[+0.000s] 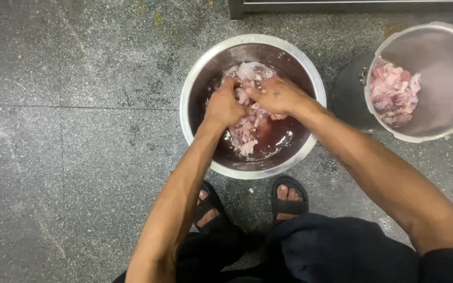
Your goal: The person washes raw meat pieces by hand in a bucket of water, repeatedly lifting and rinsing them, then transferring the cleaned meat into a second container.
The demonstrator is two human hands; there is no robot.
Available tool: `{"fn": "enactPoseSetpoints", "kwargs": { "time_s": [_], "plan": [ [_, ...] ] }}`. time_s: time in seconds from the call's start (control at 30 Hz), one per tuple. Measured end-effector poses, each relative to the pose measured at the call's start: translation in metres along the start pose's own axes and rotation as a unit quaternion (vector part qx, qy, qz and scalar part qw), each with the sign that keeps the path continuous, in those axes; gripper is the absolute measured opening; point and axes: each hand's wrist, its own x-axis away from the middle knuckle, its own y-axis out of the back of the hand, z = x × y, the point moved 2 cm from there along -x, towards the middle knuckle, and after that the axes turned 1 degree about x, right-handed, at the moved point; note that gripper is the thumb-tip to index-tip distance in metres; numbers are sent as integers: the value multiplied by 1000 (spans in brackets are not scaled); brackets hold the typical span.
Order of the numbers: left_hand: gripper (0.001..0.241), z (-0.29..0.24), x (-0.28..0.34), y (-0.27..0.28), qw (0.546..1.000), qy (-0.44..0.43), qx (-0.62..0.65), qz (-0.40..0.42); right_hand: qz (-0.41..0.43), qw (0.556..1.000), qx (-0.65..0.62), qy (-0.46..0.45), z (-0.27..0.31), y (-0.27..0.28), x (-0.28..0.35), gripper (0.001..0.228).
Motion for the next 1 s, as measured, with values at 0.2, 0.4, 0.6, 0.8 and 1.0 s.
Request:
{"fn": "enactPoseSetpoints", "kwargs": {
  "time_s": [0.2,0.4,0.6,0.8,1.0],
  "plan": [
    [69,12,16,-7,999,-24,27,-1,83,986,-104,-104,-15,-32,-24,71],
    [52,20,15,-23,997,13,56,-48,-174,970,-102,133,-30,-52,-33,50],
    [49,21,10,-30,991,107,63,56,47,975,-175,-127,-36,-35,-33,36],
    [36,18,5,-31,994,97,15,50,-17,985,-108,-137,-32,-37,-34,37],
    [40,7,7,-3,991,118,33,61,-77,994,-74,-13,-43,-42,-34,64]
  ]
}}
